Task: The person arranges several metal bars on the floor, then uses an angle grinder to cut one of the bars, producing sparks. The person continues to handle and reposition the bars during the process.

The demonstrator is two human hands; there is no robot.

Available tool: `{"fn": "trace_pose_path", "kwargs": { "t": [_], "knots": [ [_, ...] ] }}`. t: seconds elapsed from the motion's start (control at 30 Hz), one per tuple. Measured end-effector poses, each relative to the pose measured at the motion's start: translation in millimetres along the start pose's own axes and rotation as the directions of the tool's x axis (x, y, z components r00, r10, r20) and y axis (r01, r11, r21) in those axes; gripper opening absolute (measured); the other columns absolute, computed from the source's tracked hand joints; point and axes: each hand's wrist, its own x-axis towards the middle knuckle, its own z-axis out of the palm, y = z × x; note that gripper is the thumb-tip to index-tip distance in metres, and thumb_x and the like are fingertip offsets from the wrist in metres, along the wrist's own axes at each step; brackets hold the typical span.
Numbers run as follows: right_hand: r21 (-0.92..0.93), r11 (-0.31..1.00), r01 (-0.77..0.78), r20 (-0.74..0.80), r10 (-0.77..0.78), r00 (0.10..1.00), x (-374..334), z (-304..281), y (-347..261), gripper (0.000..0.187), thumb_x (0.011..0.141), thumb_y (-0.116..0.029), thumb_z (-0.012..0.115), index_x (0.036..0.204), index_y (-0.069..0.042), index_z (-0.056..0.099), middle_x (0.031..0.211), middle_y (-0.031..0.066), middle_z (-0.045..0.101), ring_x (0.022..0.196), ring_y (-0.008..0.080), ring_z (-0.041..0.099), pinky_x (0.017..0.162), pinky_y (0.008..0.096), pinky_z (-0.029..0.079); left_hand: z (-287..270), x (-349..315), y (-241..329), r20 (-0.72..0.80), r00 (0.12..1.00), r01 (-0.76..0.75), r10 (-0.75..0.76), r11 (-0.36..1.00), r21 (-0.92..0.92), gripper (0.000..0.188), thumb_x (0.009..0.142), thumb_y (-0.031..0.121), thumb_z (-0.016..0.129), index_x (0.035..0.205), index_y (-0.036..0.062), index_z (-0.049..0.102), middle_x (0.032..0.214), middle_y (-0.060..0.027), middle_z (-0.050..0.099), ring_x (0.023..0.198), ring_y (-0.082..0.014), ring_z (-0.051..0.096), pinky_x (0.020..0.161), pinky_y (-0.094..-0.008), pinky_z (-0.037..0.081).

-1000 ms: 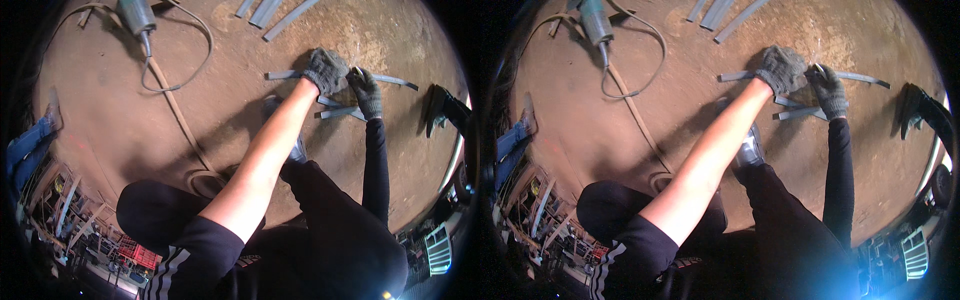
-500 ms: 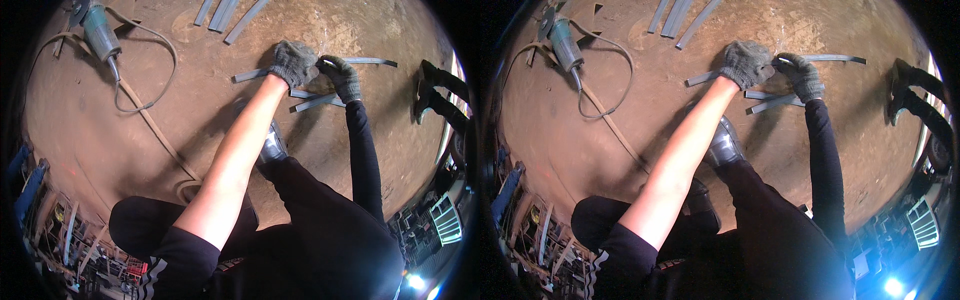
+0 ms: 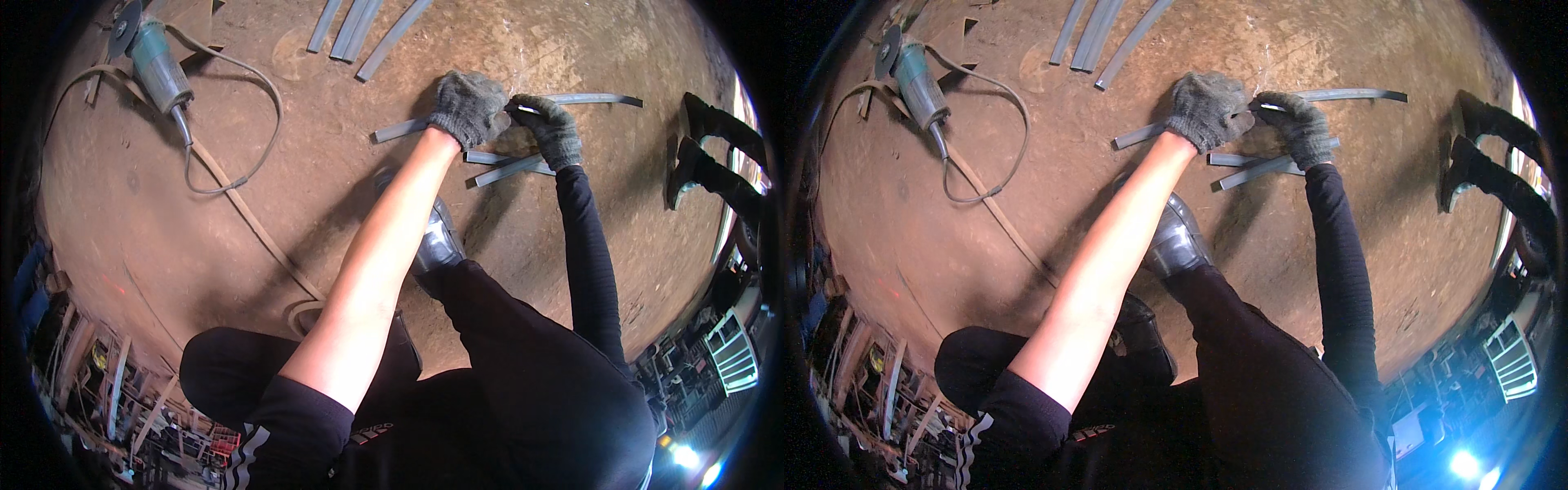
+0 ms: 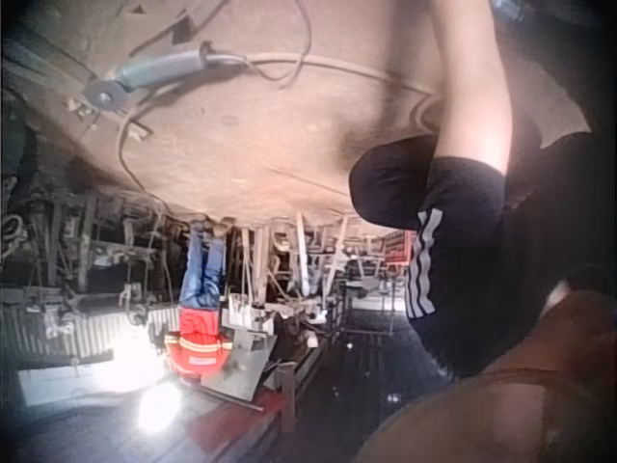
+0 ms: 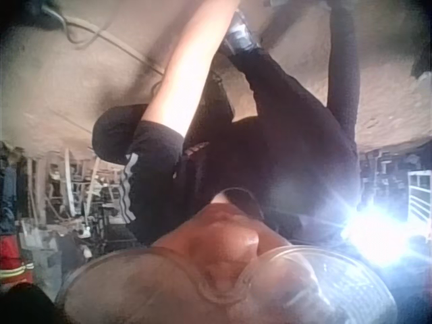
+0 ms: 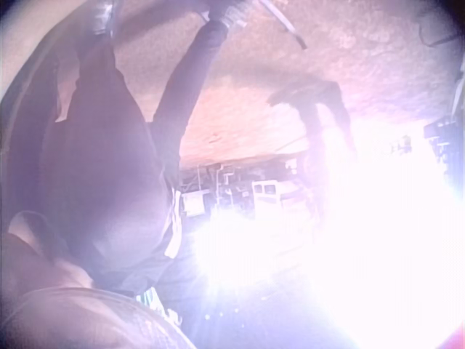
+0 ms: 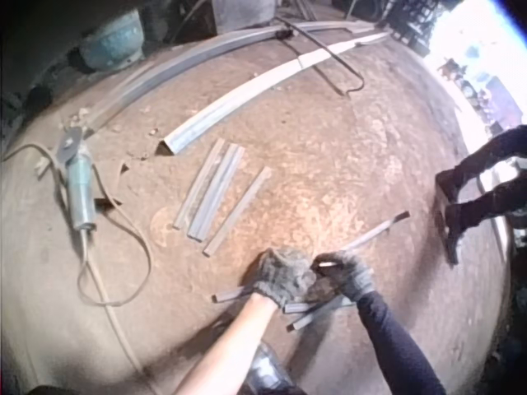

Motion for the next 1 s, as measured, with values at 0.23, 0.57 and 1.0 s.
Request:
{"fn": "trace_pose_path", "kwargs": {
  "t": [0.23, 0.57, 1.0],
  "knots": [
    [-0.069, 0.997, 0.025, -0.004, -0.026, 1.000, 2.7, 3.1, -0.5, 0.026, 0.086, -0.019, 0.075, 0.111, -0.010, 0.075, 0.105, 0.0074, 0.075, 0.097, 0.0156, 0.070, 0.088, 0.0296, 0.054, -1.0, 0.9, 0.1, 0.005, 1.000, 0.020, -0.020, 1.000, 0.016, 0.030, 0.071, 0.043, 0.069, 0.077, 0.0139, 0.071, 0.080, -0.0087, 0.069, 0.078, -0.0289, 0.067, 0.068, -0.0469, 0.052],
    [0.511, 0.849, -0.136, -0.035, 0.179, 0.983, 3.2, -6.3, 1.1, 0.034, 0.098, -0.020, 0.065, 0.127, -0.004, 0.058, 0.112, 0.0071, 0.070, 0.097, 0.0164, 0.068, 0.087, 0.0301, 0.053, -7.4, 2.9, -2.3, -0.035, 0.998, -0.064, 0.061, 0.994, -0.087, 0.025, 0.076, 0.036, 0.070, 0.078, 0.0119, 0.067, 0.077, -0.0108, 0.066, 0.074, -0.0319, 0.065, 0.065, -0.0464, 0.051],
    [-0.280, 0.957, -0.079, -0.226, 0.014, 0.974, -20.4, 14.2, 5.2, 0.027, 0.093, -0.024, 0.059, 0.111, -0.004, 0.058, 0.093, 0.0243, 0.067, 0.092, 0.0421, 0.066, 0.078, 0.0516, 0.051, -15.8, 10.8, 15.5, 0.140, 0.990, 0.011, -0.011, 1.000, -0.005, 0.034, 0.077, 0.037, 0.074, 0.091, 0.0060, 0.074, 0.099, -0.0151, 0.072, 0.091, -0.0337, 0.067, 0.082, -0.0457, 0.052]
  ]
}}
